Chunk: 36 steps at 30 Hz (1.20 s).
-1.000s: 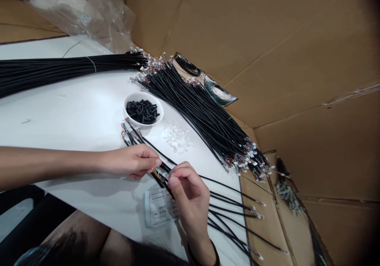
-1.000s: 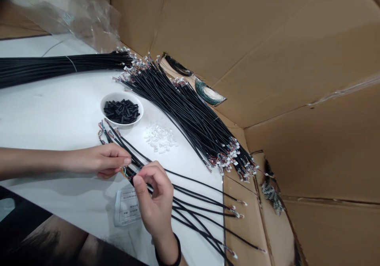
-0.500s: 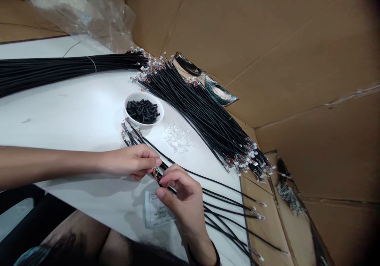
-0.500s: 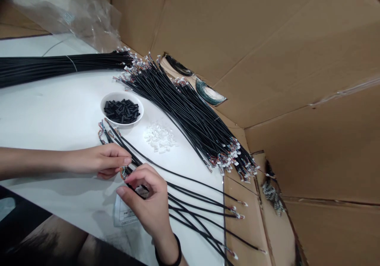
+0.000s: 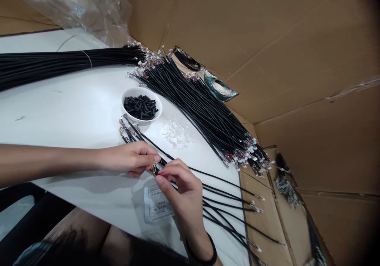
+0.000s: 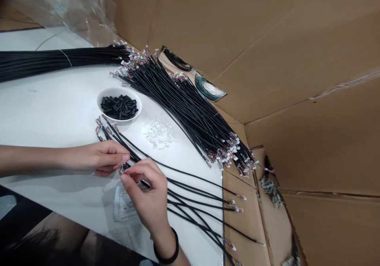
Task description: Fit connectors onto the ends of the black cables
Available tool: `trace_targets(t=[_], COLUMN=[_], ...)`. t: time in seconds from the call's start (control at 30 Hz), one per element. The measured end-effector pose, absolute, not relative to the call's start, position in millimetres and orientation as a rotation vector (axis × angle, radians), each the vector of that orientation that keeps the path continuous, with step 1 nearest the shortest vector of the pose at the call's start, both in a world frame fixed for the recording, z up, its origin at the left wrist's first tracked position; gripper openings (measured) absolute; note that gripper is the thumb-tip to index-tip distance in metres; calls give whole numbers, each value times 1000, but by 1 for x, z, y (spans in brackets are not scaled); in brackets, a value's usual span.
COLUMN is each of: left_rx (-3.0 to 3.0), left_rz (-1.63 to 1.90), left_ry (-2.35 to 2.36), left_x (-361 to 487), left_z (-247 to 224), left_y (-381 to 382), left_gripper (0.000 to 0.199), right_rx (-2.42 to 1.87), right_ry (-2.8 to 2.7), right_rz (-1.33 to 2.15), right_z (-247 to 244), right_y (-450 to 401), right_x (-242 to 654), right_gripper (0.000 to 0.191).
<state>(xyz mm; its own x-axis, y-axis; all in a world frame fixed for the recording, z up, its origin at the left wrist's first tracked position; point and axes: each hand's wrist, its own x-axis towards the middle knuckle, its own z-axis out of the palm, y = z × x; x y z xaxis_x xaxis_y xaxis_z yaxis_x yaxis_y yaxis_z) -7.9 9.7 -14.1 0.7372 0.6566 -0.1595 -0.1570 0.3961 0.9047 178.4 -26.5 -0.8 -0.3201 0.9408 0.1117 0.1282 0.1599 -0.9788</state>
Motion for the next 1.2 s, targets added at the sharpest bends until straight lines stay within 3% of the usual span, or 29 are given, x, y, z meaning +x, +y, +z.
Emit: trace_targets(t=[0.97, 1.2], left_rx=[1065, 1053], left_rz=[522, 506], left_ry=[465, 438], left_x=[-9, -10], left_z=[-23, -24], left_y=[11, 11], left_gripper=[46, 43], right_rx=[-1005, -992], right_ry=[-1437, -1405], right_rz=[1717, 1761], right_z=[-7, -9], right_y=[-20, -20], right_x=[176, 176], right_gripper=[7, 17])
